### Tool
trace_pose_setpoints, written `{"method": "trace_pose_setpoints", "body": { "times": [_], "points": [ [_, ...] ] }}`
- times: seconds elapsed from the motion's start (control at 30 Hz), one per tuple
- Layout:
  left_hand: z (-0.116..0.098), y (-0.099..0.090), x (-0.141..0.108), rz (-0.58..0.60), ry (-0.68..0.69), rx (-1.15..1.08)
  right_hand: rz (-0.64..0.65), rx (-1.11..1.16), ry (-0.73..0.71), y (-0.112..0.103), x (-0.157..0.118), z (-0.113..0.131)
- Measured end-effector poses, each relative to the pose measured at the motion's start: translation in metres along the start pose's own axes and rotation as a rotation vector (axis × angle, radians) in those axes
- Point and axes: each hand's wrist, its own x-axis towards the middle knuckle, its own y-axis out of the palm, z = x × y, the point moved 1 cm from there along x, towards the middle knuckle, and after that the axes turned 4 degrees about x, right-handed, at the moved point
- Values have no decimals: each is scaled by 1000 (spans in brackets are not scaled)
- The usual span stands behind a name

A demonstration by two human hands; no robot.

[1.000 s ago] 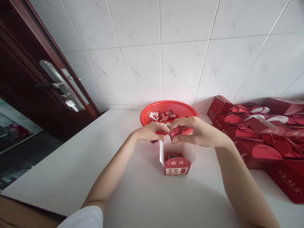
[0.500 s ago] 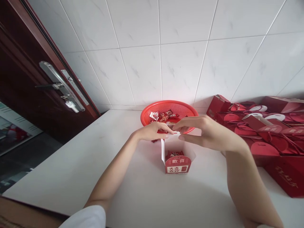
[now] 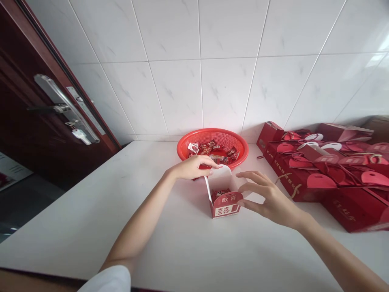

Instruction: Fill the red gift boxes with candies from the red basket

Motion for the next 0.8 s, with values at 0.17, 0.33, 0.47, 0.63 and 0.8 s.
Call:
{"method": "trace_pose_setpoints", "body": {
  "times": [0.17, 0.33, 0.47, 0.63, 0.8],
  "points": [
    [-6, -4, -6, 34, 25, 50, -133, 128, 81, 12, -16, -6],
    [-4, -10, -10, 176, 48, 51, -159, 209, 10, 27, -20, -1],
    [-11, -2, -5, 98, -2, 54, -188, 235, -52, 38, -22, 2],
    [-26, 21, 3, 79, 76, 88, -174, 209, -98, 51, -20, 7],
    [-26, 30, 3, 67, 49, 163, -164, 165, -177, 58, -17, 10]
  ]
}}
